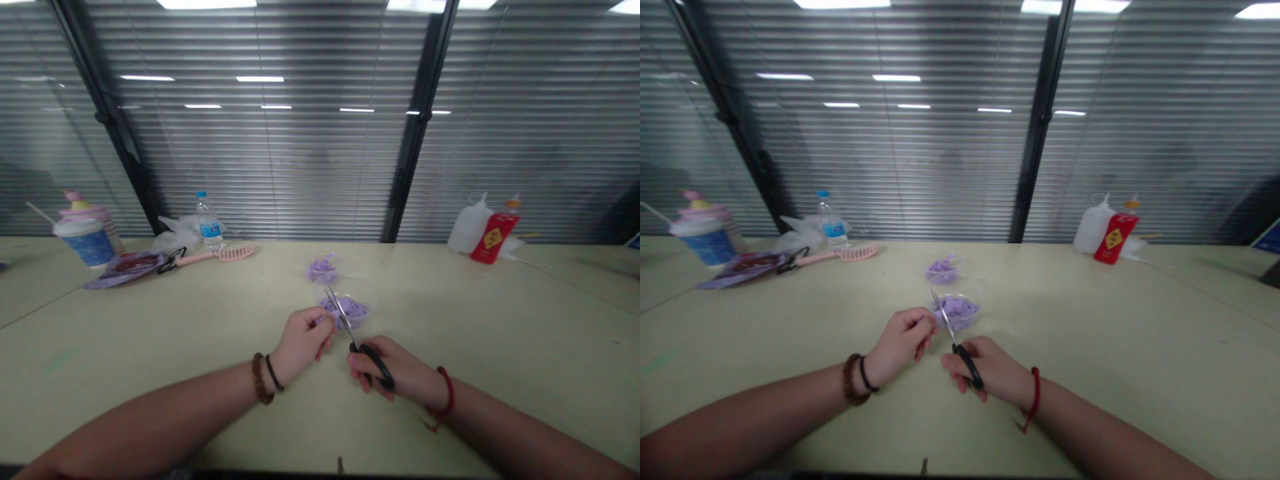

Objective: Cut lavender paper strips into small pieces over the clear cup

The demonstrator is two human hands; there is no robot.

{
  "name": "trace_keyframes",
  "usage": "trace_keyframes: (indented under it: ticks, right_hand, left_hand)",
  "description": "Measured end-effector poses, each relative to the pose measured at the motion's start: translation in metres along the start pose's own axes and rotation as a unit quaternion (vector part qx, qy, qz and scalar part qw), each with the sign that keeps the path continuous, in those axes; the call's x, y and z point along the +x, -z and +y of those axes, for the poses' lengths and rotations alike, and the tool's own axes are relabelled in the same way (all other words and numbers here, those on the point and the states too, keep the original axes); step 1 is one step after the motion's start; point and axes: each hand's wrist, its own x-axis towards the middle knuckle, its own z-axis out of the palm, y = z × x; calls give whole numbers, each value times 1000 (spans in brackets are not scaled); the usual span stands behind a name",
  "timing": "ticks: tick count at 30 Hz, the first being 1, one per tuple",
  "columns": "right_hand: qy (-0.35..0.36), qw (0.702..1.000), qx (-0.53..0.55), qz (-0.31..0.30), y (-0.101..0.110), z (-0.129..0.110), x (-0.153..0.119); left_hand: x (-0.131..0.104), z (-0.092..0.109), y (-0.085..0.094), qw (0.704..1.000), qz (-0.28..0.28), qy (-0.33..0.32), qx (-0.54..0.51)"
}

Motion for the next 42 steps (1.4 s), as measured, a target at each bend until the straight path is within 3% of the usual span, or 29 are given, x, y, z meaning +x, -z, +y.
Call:
trace_keyframes:
  ticks: [20, 27, 29, 33, 35, 38, 42]
  right_hand:
    - [7, 1000, -12, 1, 0, -1, 0]
    - [29, 994, -21, 102, 3, 9, 6]
    - [39, 994, 1, 101, 3, 9, 7]
    - [111, 988, 22, 108, 4, 8, 9]
    - [134, 984, 20, 118, 5, 7, 8]
    - [128, 980, 18, 153, 7, 8, 8]
    - [113, 979, 63, 159, 9, 12, 9]
  left_hand:
    - [-2, 4, 0, 1000, 3, -2, 0]
    - [3, 0, 1, 1000, 7, -1, -14]
    - [1, 0, 0, 1000, -21, 3, -13]
    - [-9, 0, -4, 988, -155, 24, 17]
    - [-14, 0, -5, 980, -195, 27, 28]
    - [-17, 0, -4, 980, -196, 16, 35]
    - [-11, -2, 0, 989, -144, -1, 38]
